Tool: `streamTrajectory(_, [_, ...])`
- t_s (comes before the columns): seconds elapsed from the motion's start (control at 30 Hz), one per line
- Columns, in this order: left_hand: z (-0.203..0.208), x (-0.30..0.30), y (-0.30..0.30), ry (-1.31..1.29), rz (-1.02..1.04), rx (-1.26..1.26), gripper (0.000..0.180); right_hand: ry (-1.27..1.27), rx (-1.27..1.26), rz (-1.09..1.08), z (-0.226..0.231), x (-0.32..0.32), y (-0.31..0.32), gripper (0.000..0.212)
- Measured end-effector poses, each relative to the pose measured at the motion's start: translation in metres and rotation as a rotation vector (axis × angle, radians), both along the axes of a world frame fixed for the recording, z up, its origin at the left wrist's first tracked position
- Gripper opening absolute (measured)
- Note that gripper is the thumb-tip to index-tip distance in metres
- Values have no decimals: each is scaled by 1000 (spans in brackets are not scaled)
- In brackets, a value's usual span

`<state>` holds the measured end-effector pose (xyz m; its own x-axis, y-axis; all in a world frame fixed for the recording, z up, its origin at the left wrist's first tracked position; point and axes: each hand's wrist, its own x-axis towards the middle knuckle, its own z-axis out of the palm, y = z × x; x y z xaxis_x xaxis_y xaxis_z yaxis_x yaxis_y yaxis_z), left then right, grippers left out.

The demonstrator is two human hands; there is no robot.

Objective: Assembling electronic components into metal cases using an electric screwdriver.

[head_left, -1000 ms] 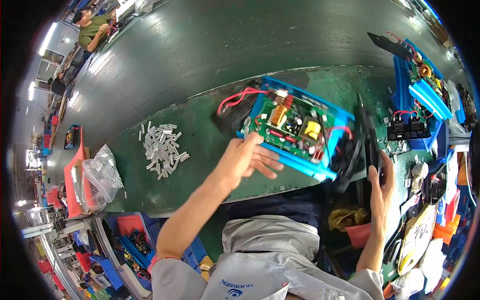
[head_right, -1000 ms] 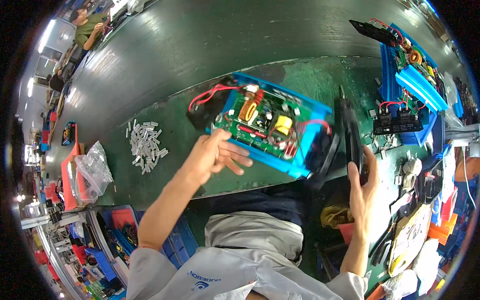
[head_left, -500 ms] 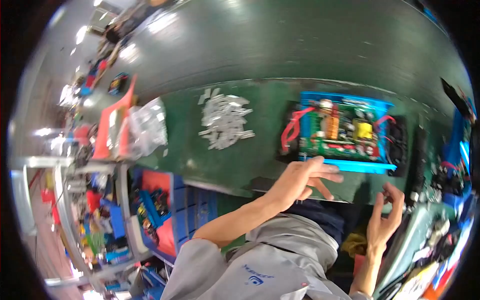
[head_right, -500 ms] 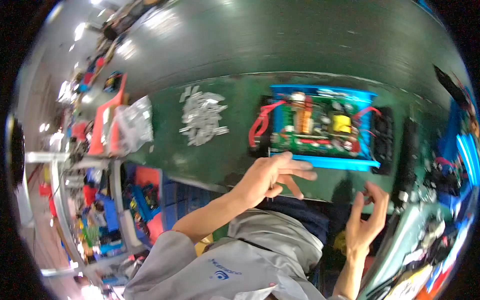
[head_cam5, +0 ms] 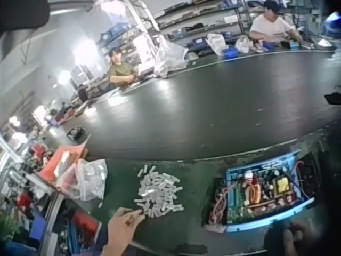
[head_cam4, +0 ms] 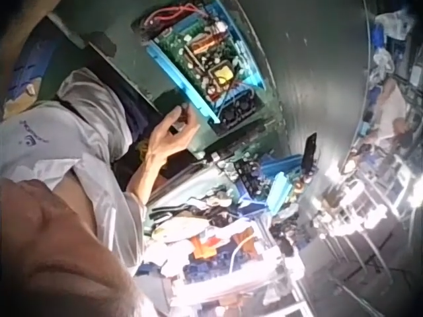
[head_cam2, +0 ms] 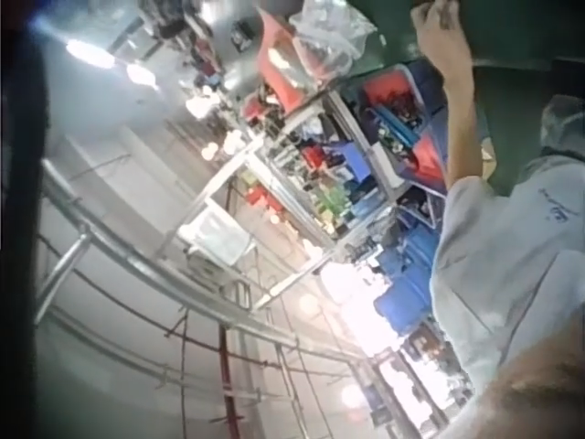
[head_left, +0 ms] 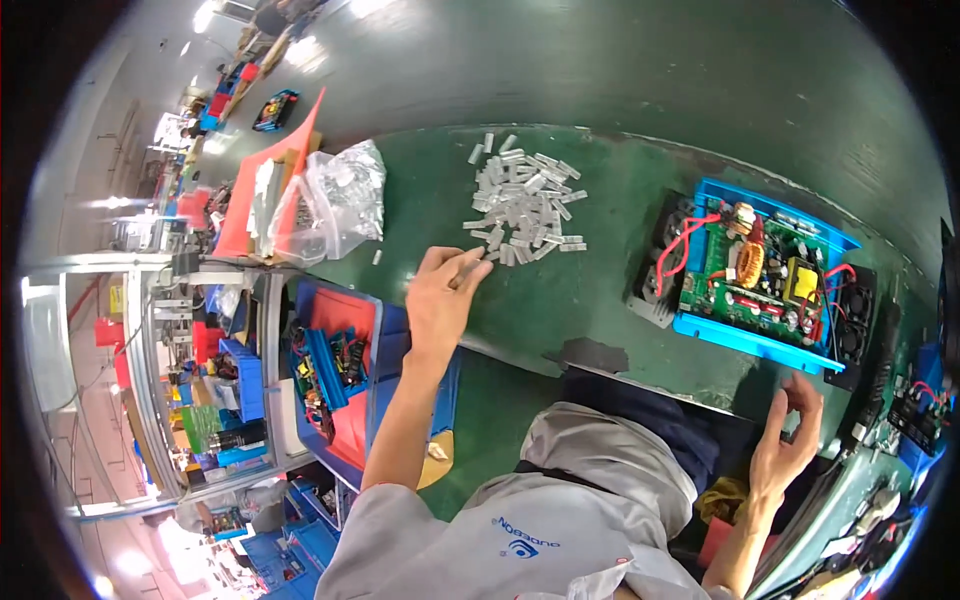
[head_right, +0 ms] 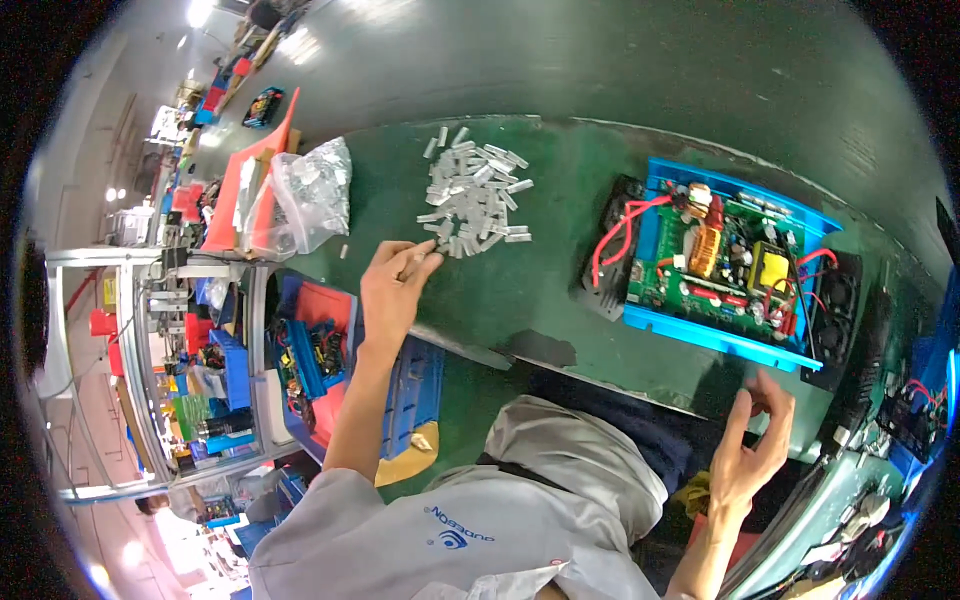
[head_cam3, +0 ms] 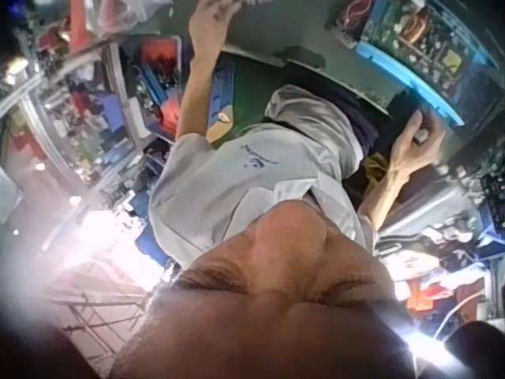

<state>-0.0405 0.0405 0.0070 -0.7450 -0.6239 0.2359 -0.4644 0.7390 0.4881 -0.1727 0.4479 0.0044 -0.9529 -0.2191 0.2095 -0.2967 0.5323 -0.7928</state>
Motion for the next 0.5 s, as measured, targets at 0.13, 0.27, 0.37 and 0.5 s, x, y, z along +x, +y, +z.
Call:
streamTrajectory(0.13, [-5, 2, 2, -5, -1, -314, 15, -12, -18, 37, -1, 4, -2, 27])
streamTrajectory(0.27, [12, -12, 23, 89, 0, -88, 11, 7, -50, 8, -11, 18, 4, 27])
streamTrajectory(0.37, [31, -23, 68, 192, -273, 40, 14, -191, -257, 110, -14, 30, -4, 29])
streamTrajectory(0.5, [33, -44, 149, 307, -590, 319, 13, -338, -348, 269, 7, 35, -35, 30])
